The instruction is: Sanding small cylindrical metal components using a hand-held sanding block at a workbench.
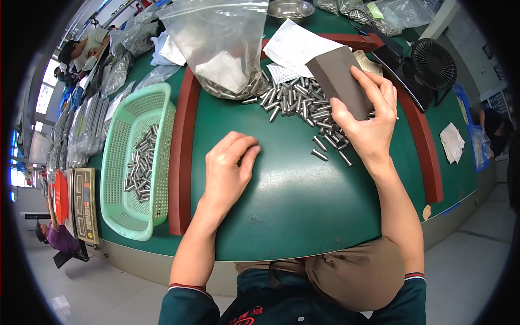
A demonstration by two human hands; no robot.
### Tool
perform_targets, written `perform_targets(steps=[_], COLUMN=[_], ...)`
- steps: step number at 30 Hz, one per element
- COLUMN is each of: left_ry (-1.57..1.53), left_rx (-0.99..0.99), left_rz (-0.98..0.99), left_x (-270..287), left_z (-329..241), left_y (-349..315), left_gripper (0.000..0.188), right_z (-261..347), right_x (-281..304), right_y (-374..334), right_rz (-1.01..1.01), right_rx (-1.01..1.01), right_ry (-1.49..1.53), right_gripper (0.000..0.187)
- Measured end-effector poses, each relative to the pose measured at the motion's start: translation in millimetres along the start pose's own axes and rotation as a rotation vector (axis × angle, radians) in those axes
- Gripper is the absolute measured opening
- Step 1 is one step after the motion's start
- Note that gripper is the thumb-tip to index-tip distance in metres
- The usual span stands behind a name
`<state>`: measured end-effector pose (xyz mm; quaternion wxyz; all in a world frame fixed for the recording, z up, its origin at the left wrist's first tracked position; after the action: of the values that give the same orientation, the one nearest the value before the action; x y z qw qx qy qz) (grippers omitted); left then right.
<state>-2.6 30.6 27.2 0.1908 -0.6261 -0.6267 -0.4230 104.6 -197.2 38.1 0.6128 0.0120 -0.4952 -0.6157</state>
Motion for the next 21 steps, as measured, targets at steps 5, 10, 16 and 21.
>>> perform_targets(steps=[5, 10, 16, 21], left_ry=[-0.253, -1.104, -1.282, -1.324], left_rx=[0.101, 0.341, 0.284, 0.299], left_rz=[-0.128, -0.064, 0.008, 0.012], left_x=[2, -4, -7, -9], left_z=[7, 16, 23, 27], left_y=[0, -3, -6, -5], left_gripper=[0.010, 0.025, 0.025, 0.026], right_z=[3, 7, 13, 12], right_x=[1, 3, 1, -2], right_y=[1, -3, -5, -6], right_rz=[0.018, 0.026, 0.096, 0.110], right_rx=[0.019, 0.024, 0.007, 0.018], right_ry=[0.002, 0.022, 0.009, 0.008], right_gripper=[0.055, 0.056, 0.057, 0.058])
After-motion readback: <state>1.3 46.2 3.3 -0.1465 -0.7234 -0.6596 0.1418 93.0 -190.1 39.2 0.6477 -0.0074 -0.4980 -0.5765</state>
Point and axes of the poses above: each hand's wrist, its own y-axis towards the middle knuckle, its own x-axis out of the back of the hand, z = x × y, the point moved 2 cm from there along y, towards the middle knuckle, and after that the axes turned 14 degrees about z, right-handed, at the moved point
